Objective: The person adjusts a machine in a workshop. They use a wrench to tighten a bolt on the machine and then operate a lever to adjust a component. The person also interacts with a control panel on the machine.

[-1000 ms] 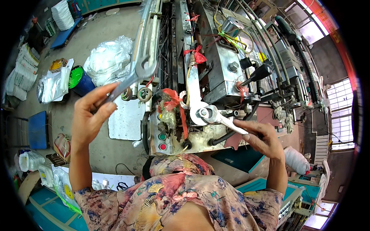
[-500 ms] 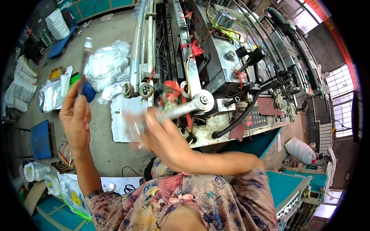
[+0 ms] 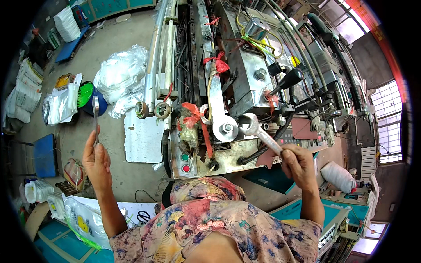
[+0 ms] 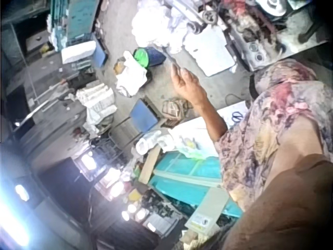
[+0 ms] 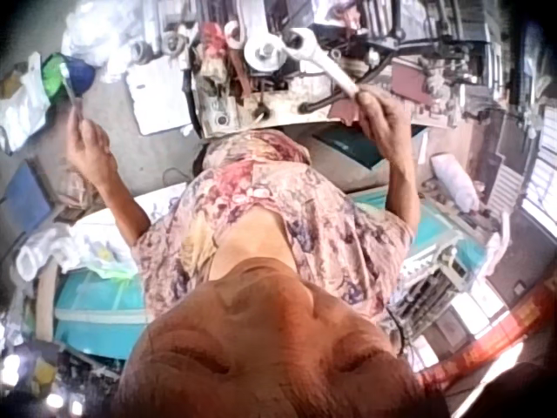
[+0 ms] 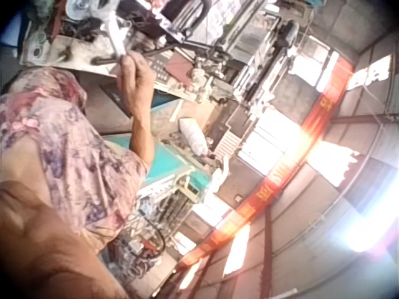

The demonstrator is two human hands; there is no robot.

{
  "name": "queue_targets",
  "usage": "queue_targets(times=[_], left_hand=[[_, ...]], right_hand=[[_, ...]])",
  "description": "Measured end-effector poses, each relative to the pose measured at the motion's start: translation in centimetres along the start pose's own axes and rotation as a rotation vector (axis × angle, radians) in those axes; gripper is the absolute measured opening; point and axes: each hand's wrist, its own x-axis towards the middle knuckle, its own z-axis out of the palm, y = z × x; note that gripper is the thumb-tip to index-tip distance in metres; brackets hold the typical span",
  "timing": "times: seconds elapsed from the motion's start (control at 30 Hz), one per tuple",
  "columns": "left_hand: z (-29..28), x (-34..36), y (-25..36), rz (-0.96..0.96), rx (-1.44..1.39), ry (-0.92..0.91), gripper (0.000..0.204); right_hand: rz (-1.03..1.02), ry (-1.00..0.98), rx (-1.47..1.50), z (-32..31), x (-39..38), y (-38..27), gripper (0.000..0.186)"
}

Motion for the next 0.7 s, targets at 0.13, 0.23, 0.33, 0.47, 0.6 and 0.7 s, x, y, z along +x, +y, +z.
queue_targets(times=[0.13,0.23,0.33,0.47,0.6,0.7], left_hand=[[0.9,-0.4,-0.8,0.031,-0.051,-0.074,0.043],[0.7,-0.9,-1.4,0.048,-0.022,-0.128,0.042],[1.1,-1.2,-1.6,0.011,-0.037,-0.1,0.042],[3.7,0.8,-0.7,0.029,-0.063,-0.097,0.042],[5.5,2.3,1.5,0.128,-0.196,-0.053,0.042],[5.1,3.0,1.7,0.145,-0.198,0.0,0.041]], right_hand=[[0.068,-0.113,-0.185,-1.2,0.7,-1.5,0.025],[0.097,-0.182,-0.259,-0.3,1.6,-2.4,0.027],[0.317,-0.231,-0.062,2.6,0.0,-3.6,0.029],[0.357,-0.581,0.294,11.3,0.5,-3.7,0.034],[-0.058,-0.052,1.266,24.8,9.4,-5.7,0.034],[-0.221,-0.227,0.756,23.0,8.8,-3.8,0.029]])
